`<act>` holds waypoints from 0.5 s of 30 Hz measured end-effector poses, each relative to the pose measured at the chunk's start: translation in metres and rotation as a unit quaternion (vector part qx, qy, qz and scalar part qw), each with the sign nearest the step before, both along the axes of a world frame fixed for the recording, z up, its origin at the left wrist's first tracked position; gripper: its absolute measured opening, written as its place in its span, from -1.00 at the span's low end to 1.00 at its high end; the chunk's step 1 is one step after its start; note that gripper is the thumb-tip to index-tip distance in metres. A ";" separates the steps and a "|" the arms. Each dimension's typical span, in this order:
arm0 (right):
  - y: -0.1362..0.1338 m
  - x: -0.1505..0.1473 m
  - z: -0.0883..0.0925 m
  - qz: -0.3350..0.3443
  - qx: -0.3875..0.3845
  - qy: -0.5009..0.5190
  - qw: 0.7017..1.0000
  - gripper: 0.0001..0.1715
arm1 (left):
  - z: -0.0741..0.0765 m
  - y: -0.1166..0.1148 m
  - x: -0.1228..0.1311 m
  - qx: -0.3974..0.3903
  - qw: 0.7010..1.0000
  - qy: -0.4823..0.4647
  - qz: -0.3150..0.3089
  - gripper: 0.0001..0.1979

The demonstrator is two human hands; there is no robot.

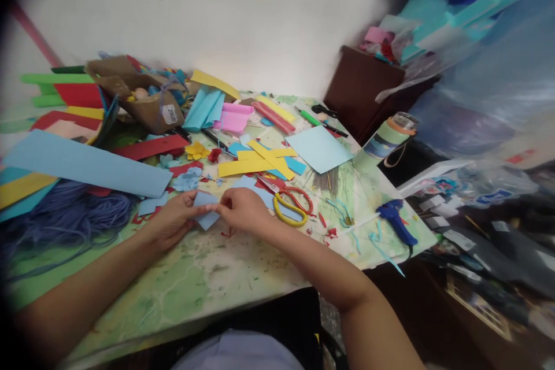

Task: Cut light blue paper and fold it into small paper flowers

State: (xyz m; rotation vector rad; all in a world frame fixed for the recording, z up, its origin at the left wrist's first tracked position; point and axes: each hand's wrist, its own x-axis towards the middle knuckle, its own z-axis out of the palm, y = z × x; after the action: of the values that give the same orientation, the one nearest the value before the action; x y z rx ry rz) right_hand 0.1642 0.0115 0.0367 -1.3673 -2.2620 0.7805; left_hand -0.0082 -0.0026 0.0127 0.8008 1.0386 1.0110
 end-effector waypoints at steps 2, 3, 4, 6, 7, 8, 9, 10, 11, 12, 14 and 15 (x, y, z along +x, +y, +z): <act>0.006 -0.007 -0.011 0.011 -0.033 0.045 0.998 -0.76 | 0.000 -0.001 0.001 0.007 1.000 0.011 0.004 -0.70; 0.009 -0.007 -0.016 0.009 -0.043 0.064 0.997 -0.76 | 0.000 0.000 0.001 0.010 1.000 0.014 0.008 -0.71; 0.011 -0.006 -0.020 0.003 -0.046 0.082 0.996 -0.77 | 0.000 0.001 0.001 0.015 1.000 0.019 0.013 -0.72; 0.013 -0.001 -0.027 -0.020 -0.034 0.118 0.992 -0.78 | -0.002 0.004 -0.001 0.033 0.998 0.039 0.028 -0.72; 0.013 0.003 -0.029 -0.034 -0.017 0.137 0.990 -0.78 | -0.004 0.006 -0.002 0.047 0.997 0.060 0.034 -0.71; 0.013 0.007 -0.031 -0.045 0.010 0.154 0.987 -0.78 | -0.005 0.008 -0.004 0.064 0.993 0.089 0.039 -0.71; 0.013 0.011 -0.032 -0.054 0.047 0.170 0.983 -0.78 | -0.007 0.010 -0.005 0.084 0.988 0.125 0.042 -0.70; 0.012 0.015 -0.033 -0.060 0.094 0.180 0.977 -0.78 | -0.008 0.011 -0.006 0.105 0.980 0.163 0.046 -0.70; 0.012 0.019 -0.033 -0.062 0.148 0.185 0.970 -0.78 | -0.009 0.013 -0.007 0.129 0.969 0.201 0.054 -0.69; 0.012 0.022 -0.033 -0.062 0.203 0.189 0.959 -0.80 | -0.010 0.013 -0.008 0.154 0.958 0.234 0.063 -0.69; 0.012 0.025 -0.032 -0.051 0.288 0.192 0.937 -0.82 | -0.010 0.013 -0.009 0.206 0.935 0.278 0.083 -0.68; 0.012 0.026 -0.032 -0.043 0.315 0.194 0.928 -0.82 | -0.011 0.012 -0.009 0.234 0.922 0.295 0.092 -0.67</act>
State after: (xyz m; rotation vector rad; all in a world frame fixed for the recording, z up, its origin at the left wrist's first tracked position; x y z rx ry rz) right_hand 0.1904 0.0231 0.0052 -0.9008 -1.8791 0.2175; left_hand -0.0174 0.0090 0.0021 1.4840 1.4238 1.2361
